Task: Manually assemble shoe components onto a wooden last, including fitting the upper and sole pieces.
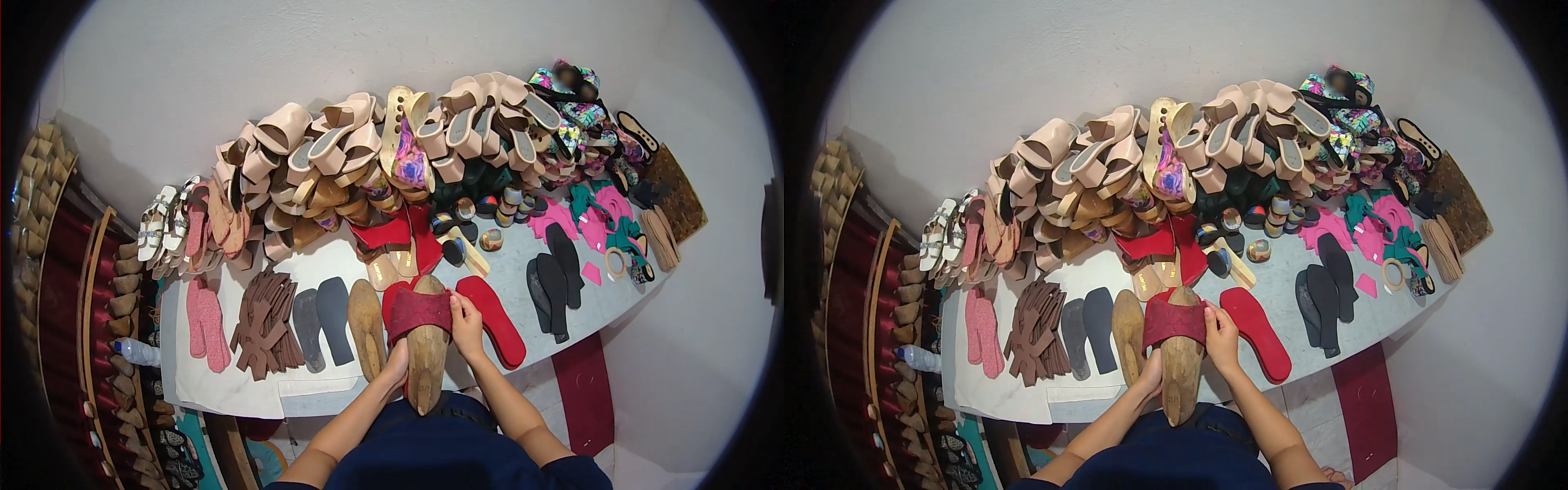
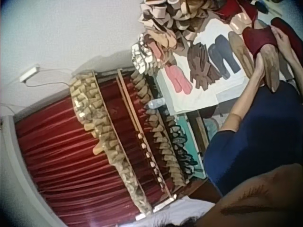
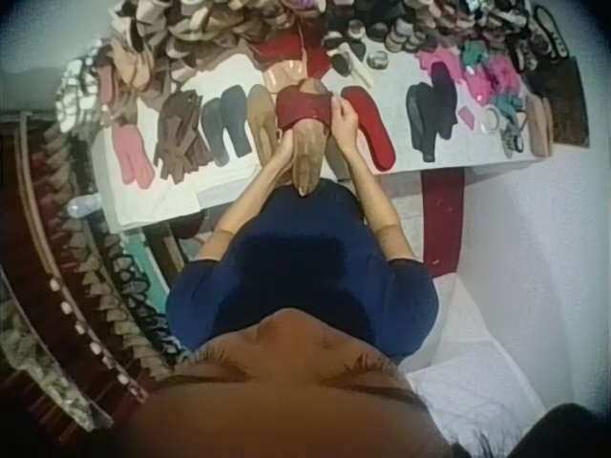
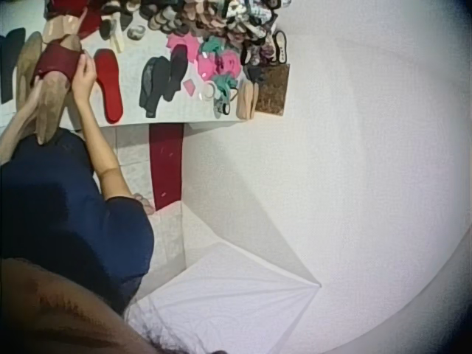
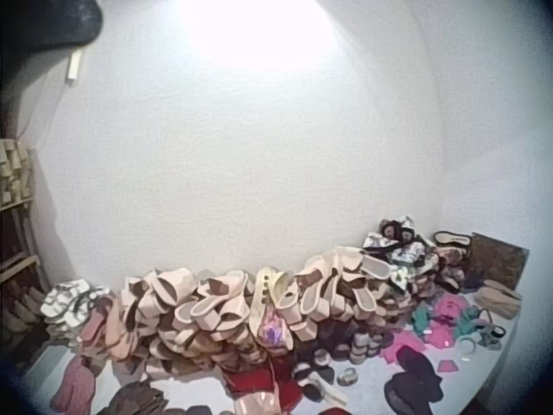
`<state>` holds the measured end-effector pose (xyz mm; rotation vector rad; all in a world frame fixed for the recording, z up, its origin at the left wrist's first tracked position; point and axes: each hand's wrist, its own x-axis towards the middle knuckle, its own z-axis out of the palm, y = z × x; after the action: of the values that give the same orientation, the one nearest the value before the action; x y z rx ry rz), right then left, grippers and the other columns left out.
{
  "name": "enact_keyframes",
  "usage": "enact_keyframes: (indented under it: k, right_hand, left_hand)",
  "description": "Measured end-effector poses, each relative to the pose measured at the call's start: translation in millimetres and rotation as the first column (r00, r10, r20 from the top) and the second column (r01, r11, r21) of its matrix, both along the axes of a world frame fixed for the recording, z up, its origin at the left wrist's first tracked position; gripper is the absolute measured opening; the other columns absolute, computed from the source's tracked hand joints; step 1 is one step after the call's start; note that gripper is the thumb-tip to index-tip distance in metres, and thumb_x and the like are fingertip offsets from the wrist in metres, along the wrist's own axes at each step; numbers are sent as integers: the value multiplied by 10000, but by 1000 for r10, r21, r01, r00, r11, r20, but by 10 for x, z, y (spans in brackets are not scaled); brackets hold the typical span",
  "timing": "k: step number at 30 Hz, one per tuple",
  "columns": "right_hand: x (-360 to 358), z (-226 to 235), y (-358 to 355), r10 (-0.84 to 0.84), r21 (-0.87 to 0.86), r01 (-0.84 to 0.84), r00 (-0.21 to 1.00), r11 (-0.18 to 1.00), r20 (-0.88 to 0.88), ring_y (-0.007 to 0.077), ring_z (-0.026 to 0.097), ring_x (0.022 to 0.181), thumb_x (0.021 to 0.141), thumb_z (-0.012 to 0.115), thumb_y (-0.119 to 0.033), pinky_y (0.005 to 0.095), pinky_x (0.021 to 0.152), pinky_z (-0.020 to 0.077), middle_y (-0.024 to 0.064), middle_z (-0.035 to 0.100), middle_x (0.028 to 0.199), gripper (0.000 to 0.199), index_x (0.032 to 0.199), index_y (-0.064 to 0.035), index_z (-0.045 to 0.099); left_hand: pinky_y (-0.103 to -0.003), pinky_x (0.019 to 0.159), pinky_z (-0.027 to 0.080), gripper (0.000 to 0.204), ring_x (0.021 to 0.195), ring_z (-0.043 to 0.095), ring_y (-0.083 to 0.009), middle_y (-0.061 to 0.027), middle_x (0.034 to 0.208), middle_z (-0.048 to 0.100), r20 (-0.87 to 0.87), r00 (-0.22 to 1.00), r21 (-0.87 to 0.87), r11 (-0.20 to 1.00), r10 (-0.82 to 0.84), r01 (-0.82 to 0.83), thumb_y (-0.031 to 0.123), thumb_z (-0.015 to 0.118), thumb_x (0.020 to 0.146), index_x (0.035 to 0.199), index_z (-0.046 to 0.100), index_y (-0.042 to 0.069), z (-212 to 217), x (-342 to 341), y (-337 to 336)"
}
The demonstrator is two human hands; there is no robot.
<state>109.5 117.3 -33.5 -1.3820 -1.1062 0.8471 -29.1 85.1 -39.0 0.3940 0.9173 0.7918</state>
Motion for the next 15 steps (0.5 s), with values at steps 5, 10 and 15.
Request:
enact_keyframes:
  k: [5, 10, 15]
  right_hand:
    - [-41, -41, -6, -4, -95, -38, 916, 995, -401, 128, 544, 844, 900, 408, -199, 239, 765, 420, 79, 588, 924, 298, 1021, 39, 542]
    - [-107, 26, -36, -13, -118, -115, 663, 986, -748, 135, 556, 868, 905, 390, -191, 261, 769, 445, 85, 582, 963, 284, 1041, 23, 518]
    - [-155, 105, -50, -47, -117, -109, 501, 987, -864, 145, 551, 897, 903, 397, -203, 264, 794, 441, 100, 569, 1005, 303, 1079, 24, 495]
  left_hand:
    - [-331, 823, 406, 430, 949, 515, -218, -136, 1064, 523, -41, 999, 35, 999, 17, -15, 318, 269, 878, 1119, 454, 13, -95, 10, 0]
    - [-331, 819, 409, 432, 948, 517, -210, -143, 1057, 528, -90, 995, 37, 999, 37, -34, 326, 277, 879, 1117, 458, 14, 11, 21, 15]
    - [-323, 820, 406, 491, 946, 515, -214, -144, 1076, 514, -153, 985, 76, 995, 77, -66, 391, 254, 894, 1138, 435, 5, -6, 5, 12]
